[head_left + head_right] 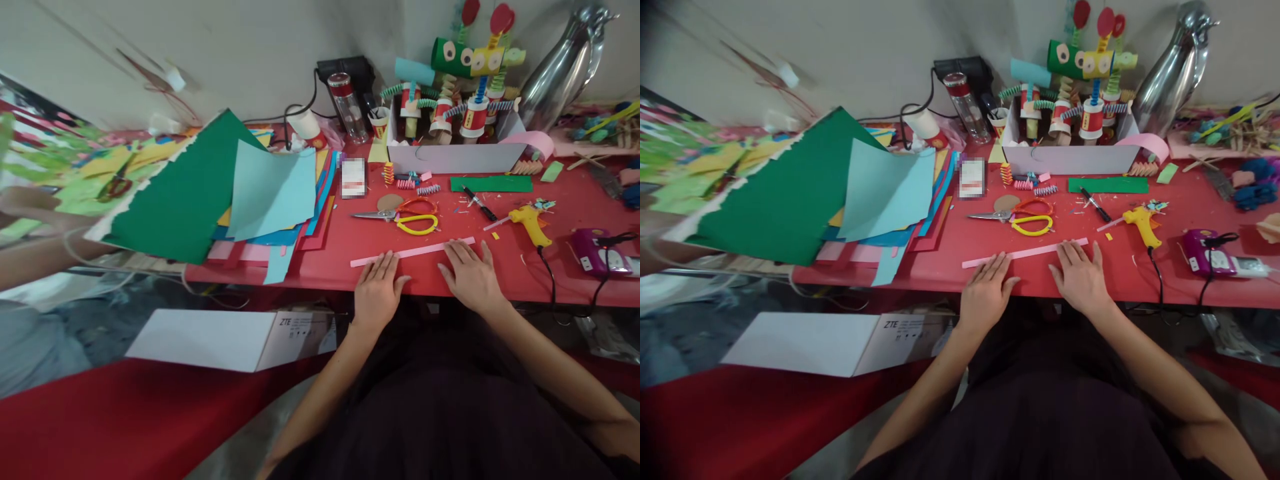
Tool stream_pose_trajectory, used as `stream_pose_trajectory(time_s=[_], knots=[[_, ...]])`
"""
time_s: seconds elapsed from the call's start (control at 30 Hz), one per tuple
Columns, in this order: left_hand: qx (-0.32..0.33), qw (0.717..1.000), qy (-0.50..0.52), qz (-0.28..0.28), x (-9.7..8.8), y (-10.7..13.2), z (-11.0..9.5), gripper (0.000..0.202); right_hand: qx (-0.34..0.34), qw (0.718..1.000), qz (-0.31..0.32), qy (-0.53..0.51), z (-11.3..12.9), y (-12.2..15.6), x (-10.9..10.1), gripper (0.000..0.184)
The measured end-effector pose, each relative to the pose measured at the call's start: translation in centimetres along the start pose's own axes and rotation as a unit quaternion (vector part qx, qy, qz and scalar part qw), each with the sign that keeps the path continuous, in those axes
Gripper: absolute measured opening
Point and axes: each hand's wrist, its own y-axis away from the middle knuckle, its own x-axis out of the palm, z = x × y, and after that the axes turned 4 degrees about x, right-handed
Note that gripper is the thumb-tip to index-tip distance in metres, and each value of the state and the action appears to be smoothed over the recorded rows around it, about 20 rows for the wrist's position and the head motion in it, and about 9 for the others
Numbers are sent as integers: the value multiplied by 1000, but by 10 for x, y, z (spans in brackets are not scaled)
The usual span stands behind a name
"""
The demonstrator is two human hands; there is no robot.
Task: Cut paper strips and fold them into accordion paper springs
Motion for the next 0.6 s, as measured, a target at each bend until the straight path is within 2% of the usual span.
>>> stream_pose_trajectory(time_s=[0.17, 0.27, 0.33, 0.37, 0.43, 0.47, 0.53, 0.6], knots=[[-50, 998, -35, -19, -14, 18, 16, 49, 16, 999, -20, 26, -24, 4, -6, 46], [-84, 994, -67, -28, -22, 15, 10, 51, 25, 999, -22, 40, -19, 2, -9, 47], [-68, 995, -69, -32, -20, 5, -4, 51, 4, 999, -19, 31, -6, -1, -8, 46], [-39, 997, -59, -26, -17, -1, -13, 52, -16, 1000, -13, 21, 2, -3, -7, 46], [29, 999, -24, 13, -7, -12, -29, 54, -56, 998, 7, 1, 16, -5, -3, 45], [38, 999, -12, 28, -1, -16, -33, 55, -68, 998, 16, -7, 20, -5, -2, 45], [42, 998, -2, 42, 7, -17, -33, 55, -64, 998, 21, -13, 18, -4, 1, 44], [27, 999, -2, 34, 8, -10, -20, 54, -40, 999, 7, -11, 7, -1, 2, 44]])
